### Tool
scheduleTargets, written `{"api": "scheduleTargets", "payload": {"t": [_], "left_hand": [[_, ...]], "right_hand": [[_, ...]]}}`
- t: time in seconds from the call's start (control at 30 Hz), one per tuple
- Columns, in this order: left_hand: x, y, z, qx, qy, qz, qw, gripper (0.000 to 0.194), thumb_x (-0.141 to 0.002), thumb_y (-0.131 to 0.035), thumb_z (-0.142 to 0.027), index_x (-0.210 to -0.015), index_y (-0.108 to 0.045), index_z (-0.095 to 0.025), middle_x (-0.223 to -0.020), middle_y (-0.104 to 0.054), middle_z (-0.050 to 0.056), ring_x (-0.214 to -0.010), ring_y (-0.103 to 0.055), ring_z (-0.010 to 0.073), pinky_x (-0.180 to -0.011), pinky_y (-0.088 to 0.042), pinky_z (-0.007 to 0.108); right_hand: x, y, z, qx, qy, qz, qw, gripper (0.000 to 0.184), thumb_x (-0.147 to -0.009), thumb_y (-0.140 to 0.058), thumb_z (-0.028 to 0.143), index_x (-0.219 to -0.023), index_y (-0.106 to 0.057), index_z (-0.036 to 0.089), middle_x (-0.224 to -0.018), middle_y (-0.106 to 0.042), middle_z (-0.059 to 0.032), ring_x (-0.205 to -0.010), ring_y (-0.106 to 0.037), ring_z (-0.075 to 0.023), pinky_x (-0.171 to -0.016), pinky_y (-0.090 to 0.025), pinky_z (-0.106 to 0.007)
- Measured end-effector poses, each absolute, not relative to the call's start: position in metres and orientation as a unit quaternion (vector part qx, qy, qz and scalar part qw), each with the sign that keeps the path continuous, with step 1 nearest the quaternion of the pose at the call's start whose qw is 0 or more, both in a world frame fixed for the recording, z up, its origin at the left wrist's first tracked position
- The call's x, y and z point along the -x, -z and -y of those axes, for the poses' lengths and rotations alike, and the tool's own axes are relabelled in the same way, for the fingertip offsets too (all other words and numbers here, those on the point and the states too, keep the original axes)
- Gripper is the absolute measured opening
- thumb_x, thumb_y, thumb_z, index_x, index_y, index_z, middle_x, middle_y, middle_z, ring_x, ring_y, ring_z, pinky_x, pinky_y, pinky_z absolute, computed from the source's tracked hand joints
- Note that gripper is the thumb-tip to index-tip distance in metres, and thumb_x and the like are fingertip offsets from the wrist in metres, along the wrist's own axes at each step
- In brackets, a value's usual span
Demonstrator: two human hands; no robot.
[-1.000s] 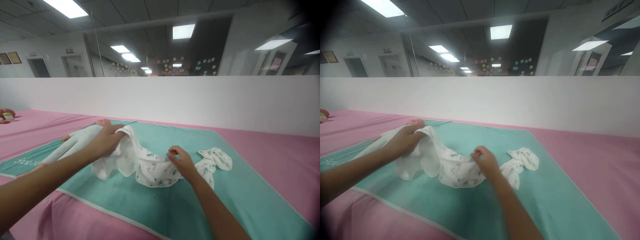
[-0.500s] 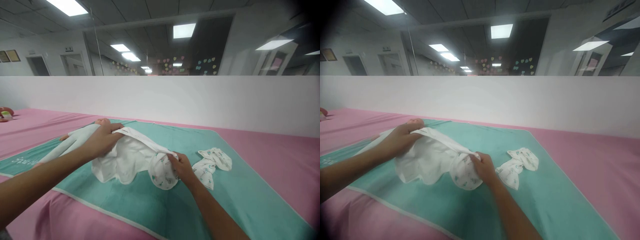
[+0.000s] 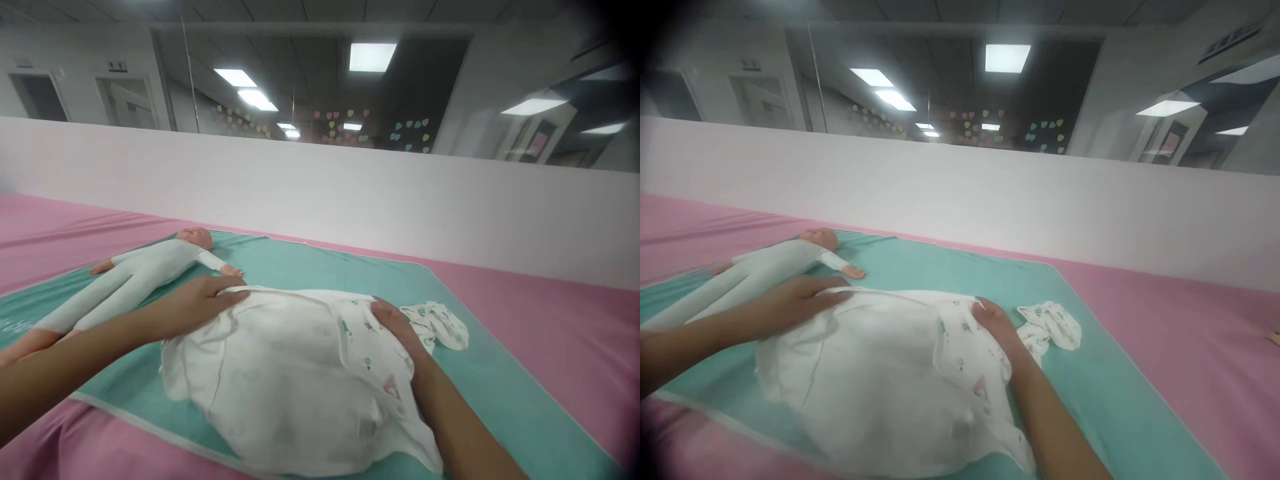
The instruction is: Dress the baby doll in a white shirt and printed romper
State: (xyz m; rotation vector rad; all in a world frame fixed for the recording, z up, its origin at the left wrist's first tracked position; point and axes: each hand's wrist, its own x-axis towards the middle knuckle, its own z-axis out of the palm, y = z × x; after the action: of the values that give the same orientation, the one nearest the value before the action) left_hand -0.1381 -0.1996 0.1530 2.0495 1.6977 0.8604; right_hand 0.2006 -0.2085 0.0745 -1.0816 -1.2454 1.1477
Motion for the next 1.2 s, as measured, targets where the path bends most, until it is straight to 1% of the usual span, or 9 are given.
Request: {"api": "scheduleTargets", "payload": {"t": [0.1, 0.2, 0.33, 0.47, 0.63, 0.8, 0.93, 1.07, 1.2], "left_hand": [[0.139, -0.155, 0.153, -0.783, -0.217, -0.563, 0.153, 0.043, -0.077, -0.045, -0.063, -0.077, -0.065, -0.025, -0.083, -0.067, 0.002, -0.082, -0.060, 0.0235, -0.068, -0.045, 0.027], [0.126, -0.155, 0.087, -0.800, -0.198, -0.559, 0.095, 0.046, -0.081, -0.039, -0.062, -0.081, -0.063, -0.023, -0.088, -0.067, 0.003, -0.084, -0.060, 0.0231, -0.073, -0.044, 0.029], [0.093, -0.127, 0.015, -0.765, -0.166, -0.617, 0.078, 0.043, -0.084, -0.042, -0.045, -0.116, -0.055, -0.019, -0.109, -0.063, 0.011, -0.097, -0.059, 0.0251, -0.081, -0.044, 0.033], [0.070, -0.060, 0.012, -0.825, -0.161, -0.540, -0.032, 0.042, -0.087, -0.041, -0.030, -0.126, -0.047, -0.017, -0.133, -0.048, 0.015, -0.116, -0.049, 0.0277, -0.090, -0.042, 0.042], [0.080, 0.010, 0.050, -0.889, -0.171, -0.424, 0.013, 0.044, -0.092, -0.034, -0.045, -0.128, -0.049, -0.025, -0.143, -0.040, 0.006, -0.132, -0.035, 0.0251, -0.106, -0.029, 0.046], [0.107, 0.003, 0.050, -0.866, -0.191, -0.461, 0.005, 0.045, -0.090, -0.038, -0.044, -0.128, -0.049, -0.022, -0.143, -0.041, 0.006, -0.133, -0.033, 0.0249, -0.109, -0.028, 0.041], [0.134, -0.014, 0.038, -0.785, -0.217, -0.577, -0.056, 0.039, -0.087, -0.039, -0.032, -0.120, -0.051, -0.016, -0.133, -0.048, 0.013, -0.124, -0.042, 0.0297, -0.099, -0.037, 0.045], [0.154, -0.019, 0.033, -0.736, -0.185, -0.651, -0.034, 0.037, -0.086, -0.036, -0.038, -0.109, -0.053, -0.015, -0.116, -0.056, 0.017, -0.115, -0.048, 0.0353, -0.084, -0.044, 0.048], [0.158, -0.016, 0.031, -0.734, -0.182, -0.654, -0.012, 0.037, -0.085, -0.035, -0.036, -0.110, -0.053, -0.016, -0.112, -0.058, 0.017, -0.111, -0.051, 0.0359, -0.079, -0.044, 0.045]], "right_hand": [[-0.191, -0.083, 0.182, 0.497, -0.476, 0.501, 0.525, 0.049, -0.065, -0.065, 0.062, -0.087, -0.066, 0.018, -0.073, -0.067, -0.0063, -0.067, -0.062, -0.0212, -0.063, -0.047, -0.032], [-0.198, -0.091, 0.133, 0.559, -0.377, 0.539, 0.505, 0.049, -0.069, -0.062, 0.061, -0.092, -0.066, 0.017, -0.082, -0.067, -0.0073, -0.074, -0.061, -0.0220, -0.067, -0.046, -0.033], [-0.207, -0.077, 0.063, 0.683, -0.140, 0.611, 0.376, 0.042, -0.083, -0.048, 0.051, -0.102, -0.063, 0.017, -0.096, -0.065, -0.0103, -0.087, -0.057, -0.0238, -0.075, -0.042, -0.035], [-0.202, -0.035, 0.039, 0.724, 0.078, 0.654, 0.203, 0.035, -0.085, -0.046, 0.026, -0.119, -0.054, 0.019, -0.122, -0.055, -0.0137, -0.112, -0.046, -0.0267, -0.090, -0.034, -0.039], [-0.196, 0.007, 0.060, 0.680, 0.070, 0.692, 0.234, 0.033, -0.091, -0.034, 0.029, -0.115, -0.056, 0.020, -0.119, -0.058, -0.0089, -0.110, -0.049, -0.0218, -0.094, -0.034, -0.035], [-0.202, 0.016, 0.085, 0.669, 0.014, 0.690, 0.276, 0.046, -0.091, -0.033, 0.039, -0.126, -0.051, 0.013, -0.131, -0.052, -0.0098, -0.122, -0.044, -0.0220, -0.105, -0.031, -0.034], [-0.200, 0.017, 0.116, 0.663, -0.044, 0.710, 0.232, 0.059, -0.090, -0.034, 0.051, -0.134, -0.046, 0.014, -0.143, -0.040, -0.0096, -0.133, -0.034, -0.0229, -0.111, -0.024, -0.037], [-0.191, 0.010, 0.150, 0.648, -0.097, 0.731, 0.188, 0.070, -0.083, -0.042, 0.062, -0.140, -0.038, 0.023, -0.151, -0.027, -0.0047, -0.138, -0.024, -0.0259, -0.112, -0.019, -0.042], [-0.187, 0.003, 0.161, 0.645, -0.116, 0.726, 0.207, 0.065, -0.083, -0.047, 0.055, -0.138, -0.040, 0.023, -0.148, -0.032, -0.0050, -0.134, -0.031, -0.0254, -0.109, -0.026, -0.039]]}}
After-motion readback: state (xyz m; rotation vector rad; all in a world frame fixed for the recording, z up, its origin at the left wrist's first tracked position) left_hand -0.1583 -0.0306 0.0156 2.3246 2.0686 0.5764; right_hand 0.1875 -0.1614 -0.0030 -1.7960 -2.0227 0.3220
